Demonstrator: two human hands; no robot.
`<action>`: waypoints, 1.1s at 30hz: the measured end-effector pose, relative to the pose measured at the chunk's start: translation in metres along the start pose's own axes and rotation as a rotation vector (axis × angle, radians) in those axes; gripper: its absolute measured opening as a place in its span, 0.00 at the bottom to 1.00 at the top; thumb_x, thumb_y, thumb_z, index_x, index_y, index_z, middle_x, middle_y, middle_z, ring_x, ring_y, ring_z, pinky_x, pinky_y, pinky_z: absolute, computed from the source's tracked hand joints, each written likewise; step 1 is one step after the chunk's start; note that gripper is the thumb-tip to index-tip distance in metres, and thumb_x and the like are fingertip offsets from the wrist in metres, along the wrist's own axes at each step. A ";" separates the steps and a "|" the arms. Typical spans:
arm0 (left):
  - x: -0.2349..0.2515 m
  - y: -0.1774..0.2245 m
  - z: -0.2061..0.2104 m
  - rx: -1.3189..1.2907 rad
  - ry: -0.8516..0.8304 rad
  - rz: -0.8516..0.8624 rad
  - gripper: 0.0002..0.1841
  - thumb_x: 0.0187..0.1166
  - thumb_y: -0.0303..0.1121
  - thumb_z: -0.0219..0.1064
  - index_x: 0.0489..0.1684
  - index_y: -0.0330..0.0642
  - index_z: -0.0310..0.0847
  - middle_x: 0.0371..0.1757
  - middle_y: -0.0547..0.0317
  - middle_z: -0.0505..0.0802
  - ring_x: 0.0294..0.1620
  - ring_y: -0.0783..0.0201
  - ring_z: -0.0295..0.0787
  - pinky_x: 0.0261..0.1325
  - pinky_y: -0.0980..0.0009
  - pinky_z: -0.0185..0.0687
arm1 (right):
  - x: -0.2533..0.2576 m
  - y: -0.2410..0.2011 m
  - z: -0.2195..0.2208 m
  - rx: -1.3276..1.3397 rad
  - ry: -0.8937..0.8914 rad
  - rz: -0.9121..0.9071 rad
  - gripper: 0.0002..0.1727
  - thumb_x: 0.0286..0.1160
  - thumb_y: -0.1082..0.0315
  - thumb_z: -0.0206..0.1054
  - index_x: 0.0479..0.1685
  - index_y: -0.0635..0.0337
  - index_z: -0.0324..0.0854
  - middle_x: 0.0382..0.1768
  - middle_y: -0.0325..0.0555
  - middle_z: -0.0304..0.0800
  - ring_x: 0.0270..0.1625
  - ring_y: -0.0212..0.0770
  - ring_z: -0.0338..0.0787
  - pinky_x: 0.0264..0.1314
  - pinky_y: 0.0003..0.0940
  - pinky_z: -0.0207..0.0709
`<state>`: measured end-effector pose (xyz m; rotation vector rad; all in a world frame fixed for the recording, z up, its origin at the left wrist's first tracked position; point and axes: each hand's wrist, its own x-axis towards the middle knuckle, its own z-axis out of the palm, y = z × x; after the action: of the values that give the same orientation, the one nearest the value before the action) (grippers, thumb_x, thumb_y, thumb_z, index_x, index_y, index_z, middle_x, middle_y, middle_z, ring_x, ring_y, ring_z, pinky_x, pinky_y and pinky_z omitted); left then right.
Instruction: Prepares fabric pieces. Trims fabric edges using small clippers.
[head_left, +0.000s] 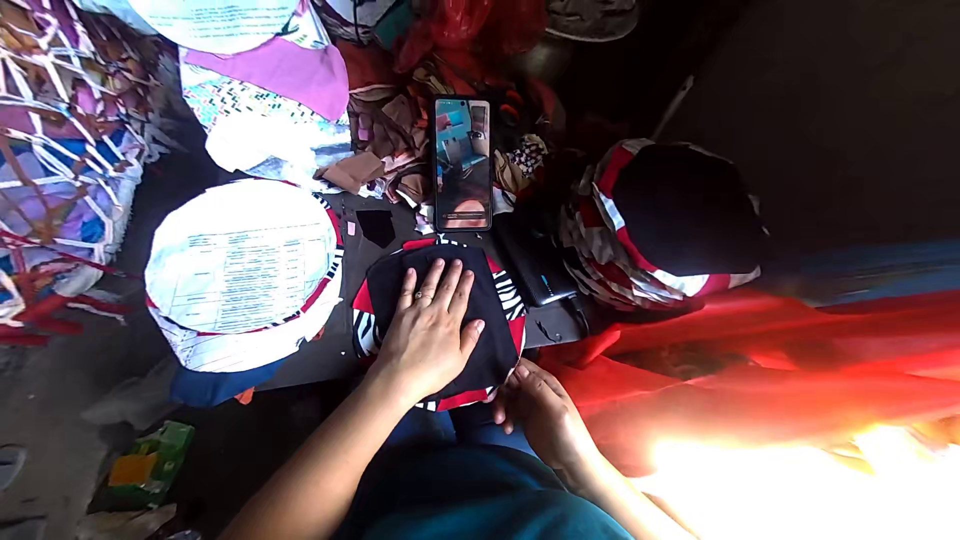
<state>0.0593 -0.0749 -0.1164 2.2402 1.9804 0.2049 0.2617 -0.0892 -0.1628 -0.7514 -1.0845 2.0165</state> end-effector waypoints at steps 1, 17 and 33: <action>0.000 0.000 -0.002 -0.002 -0.012 -0.004 0.35 0.93 0.54 0.39 0.93 0.40 0.57 0.95 0.50 0.59 0.97 0.50 0.43 0.93 0.40 0.30 | -0.001 0.003 -0.001 0.007 -0.014 0.006 0.24 0.93 0.59 0.37 0.43 0.55 0.80 0.35 0.41 0.96 0.26 0.28 0.90 0.26 0.19 0.81; -0.061 -0.114 -0.043 -0.032 0.329 -0.374 0.38 0.88 0.50 0.55 0.90 0.31 0.55 0.91 0.31 0.60 0.93 0.32 0.47 0.90 0.32 0.39 | -0.005 0.029 -0.030 -1.135 -0.277 0.576 0.25 0.92 0.56 0.53 0.77 0.64 0.74 0.69 0.64 0.84 0.74 0.58 0.83 0.79 0.59 0.69; -0.070 -0.105 -0.046 -0.133 0.415 -0.531 0.12 0.84 0.25 0.61 0.54 0.23 0.84 0.55 0.23 0.88 0.60 0.24 0.85 0.61 0.26 0.73 | 0.000 0.020 -0.013 -1.366 -0.373 0.611 0.28 0.93 0.52 0.51 0.83 0.60 0.69 0.69 0.65 0.84 0.74 0.62 0.82 0.77 0.62 0.70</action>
<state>-0.0604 -0.1310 -0.0926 1.6075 2.5912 0.7538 0.2649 -0.0913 -0.1864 -1.5097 -2.7836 1.6357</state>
